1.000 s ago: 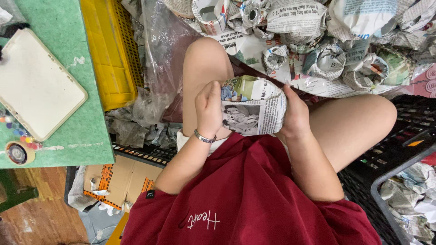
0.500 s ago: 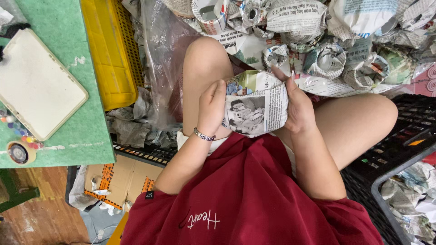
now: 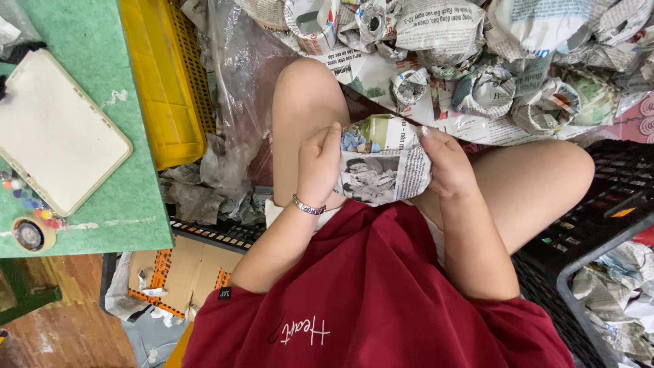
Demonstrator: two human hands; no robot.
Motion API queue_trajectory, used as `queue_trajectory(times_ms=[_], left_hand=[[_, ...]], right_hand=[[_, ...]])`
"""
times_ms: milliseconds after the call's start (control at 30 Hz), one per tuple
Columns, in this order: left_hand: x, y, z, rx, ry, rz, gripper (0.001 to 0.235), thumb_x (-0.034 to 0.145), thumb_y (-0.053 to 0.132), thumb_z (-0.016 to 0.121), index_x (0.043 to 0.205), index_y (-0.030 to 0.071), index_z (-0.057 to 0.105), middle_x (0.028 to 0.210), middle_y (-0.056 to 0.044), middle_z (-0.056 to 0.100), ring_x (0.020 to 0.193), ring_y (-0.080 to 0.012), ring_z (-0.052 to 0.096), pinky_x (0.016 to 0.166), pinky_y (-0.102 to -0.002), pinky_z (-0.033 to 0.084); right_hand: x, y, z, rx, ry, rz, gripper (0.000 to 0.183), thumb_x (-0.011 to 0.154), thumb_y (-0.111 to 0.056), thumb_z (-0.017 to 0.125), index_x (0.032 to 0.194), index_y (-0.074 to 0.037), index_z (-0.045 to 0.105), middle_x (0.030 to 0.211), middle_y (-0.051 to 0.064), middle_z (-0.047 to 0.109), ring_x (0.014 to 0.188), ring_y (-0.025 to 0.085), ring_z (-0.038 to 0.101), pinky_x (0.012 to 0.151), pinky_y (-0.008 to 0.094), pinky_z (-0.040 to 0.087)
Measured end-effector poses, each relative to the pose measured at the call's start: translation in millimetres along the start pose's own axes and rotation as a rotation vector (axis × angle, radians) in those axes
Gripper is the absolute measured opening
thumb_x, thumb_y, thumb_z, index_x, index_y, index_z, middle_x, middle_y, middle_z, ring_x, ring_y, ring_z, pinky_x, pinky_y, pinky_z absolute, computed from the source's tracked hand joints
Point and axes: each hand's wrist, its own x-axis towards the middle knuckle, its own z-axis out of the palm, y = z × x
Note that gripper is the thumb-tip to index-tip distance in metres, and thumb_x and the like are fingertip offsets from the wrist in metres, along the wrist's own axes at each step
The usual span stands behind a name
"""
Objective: The person sits on the floor and wraps a pink bowl with newspaper. They fold the paper around the bowl and place it into a pile of other wrapped items.
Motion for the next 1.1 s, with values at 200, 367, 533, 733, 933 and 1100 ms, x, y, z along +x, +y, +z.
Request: queue_trajectory(times_ms=[200,367,533,733,933,1100], left_hand=[[0,1,0,0.029,0.02,0.006,0.041,0.107,0.026,0.054,0.078,-0.002,0.056,0.069,-0.001,0.051,0.068,-0.0108,0.048,0.065,-0.032,0.043],[10,14,-5,0.037,-0.064,-0.155,0.039,0.104,0.028,0.054,0.084,-0.002,0.065,0.067,-0.003,0.053,0.065,-0.0118,0.048,0.062,-0.033,0.043],[11,23,-7,0.138,-0.113,-0.115,0.04,0.106,0.03,0.053,0.089,-0.005,0.065,0.072,-0.005,0.058,0.071,-0.014,0.054,0.069,-0.031,0.048],[27,23,-17,0.145,-0.116,-0.172,0.04,0.101,0.037,0.058,0.116,-0.001,0.061,0.098,-0.009,0.07,0.089,-0.0155,0.064,0.079,-0.031,0.053],[41,6,-31,-0.386,-0.461,0.044,0.055,0.114,0.044,0.042,0.14,-0.003,0.055,0.139,-0.014,0.06,0.132,-0.0204,0.054,0.12,-0.034,0.039],[13,-16,-10,-0.686,-0.382,0.167,0.063,0.112,0.04,0.045,0.157,-0.004,0.038,0.161,-0.012,0.047,0.154,-0.0217,0.04,0.131,-0.035,0.026]], right_hand=[[-1,-9,20,-0.015,-0.026,-0.017,0.051,0.106,-0.031,0.063,0.139,0.008,0.056,0.127,0.014,0.069,0.11,0.021,0.07,0.097,0.036,0.057],[-12,-5,29,0.544,-0.36,0.103,0.05,0.108,-0.014,0.063,0.149,0.011,0.048,0.129,0.031,0.064,0.091,0.032,0.072,0.072,0.037,0.061],[-16,9,16,0.211,-0.058,0.138,0.061,0.087,-0.011,0.078,0.139,0.01,0.054,0.126,0.022,0.069,0.107,0.029,0.074,0.092,0.041,0.062],[-18,26,19,0.336,-0.109,0.031,0.063,0.093,-0.017,0.078,0.143,0.01,0.053,0.132,0.023,0.067,0.118,0.034,0.069,0.105,0.047,0.055],[-13,39,29,0.388,-0.09,-0.159,0.072,0.096,-0.029,0.073,0.155,0.0,0.045,0.146,0.018,0.059,0.131,0.033,0.06,0.115,0.048,0.047],[-11,33,26,0.437,0.012,-0.247,0.074,0.095,-0.036,0.072,0.154,0.0,0.045,0.149,0.017,0.057,0.137,0.036,0.055,0.12,0.051,0.042]])
